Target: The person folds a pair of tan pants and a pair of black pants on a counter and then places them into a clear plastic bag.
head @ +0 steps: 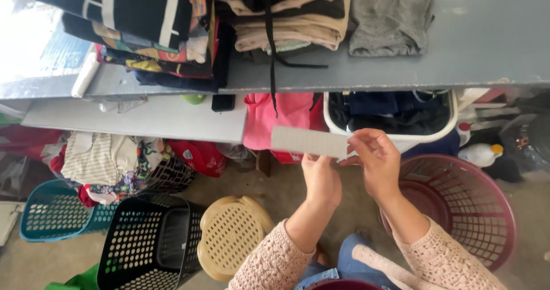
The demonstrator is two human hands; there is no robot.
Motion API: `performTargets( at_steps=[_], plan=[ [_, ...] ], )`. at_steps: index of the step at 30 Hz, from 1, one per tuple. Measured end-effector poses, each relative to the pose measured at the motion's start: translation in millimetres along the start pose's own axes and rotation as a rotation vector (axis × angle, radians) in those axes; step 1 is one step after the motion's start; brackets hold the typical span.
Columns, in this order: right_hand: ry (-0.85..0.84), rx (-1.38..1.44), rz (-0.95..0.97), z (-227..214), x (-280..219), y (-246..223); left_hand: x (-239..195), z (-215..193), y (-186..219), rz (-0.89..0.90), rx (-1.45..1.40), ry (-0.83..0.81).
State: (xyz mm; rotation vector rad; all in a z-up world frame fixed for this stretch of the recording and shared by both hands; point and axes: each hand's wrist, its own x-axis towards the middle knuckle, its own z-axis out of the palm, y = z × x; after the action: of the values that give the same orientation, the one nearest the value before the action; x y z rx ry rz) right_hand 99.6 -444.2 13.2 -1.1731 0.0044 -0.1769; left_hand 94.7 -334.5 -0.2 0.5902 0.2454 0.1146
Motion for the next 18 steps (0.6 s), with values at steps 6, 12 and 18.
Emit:
performTargets(
  at_steps=[6,12,18],
  plan=[
    [0.011,-0.009,0.002,-18,57,-9,34,4,-42,-0.036,-0.083,0.074],
    [-0.146,-0.254,0.019,-23,143,-26,72,45,-63,-0.280,-0.186,0.244],
    [-0.273,-0.596,-0.120,-23,204,-30,99,52,-100,-0.231,-0.261,0.317]
  ],
)
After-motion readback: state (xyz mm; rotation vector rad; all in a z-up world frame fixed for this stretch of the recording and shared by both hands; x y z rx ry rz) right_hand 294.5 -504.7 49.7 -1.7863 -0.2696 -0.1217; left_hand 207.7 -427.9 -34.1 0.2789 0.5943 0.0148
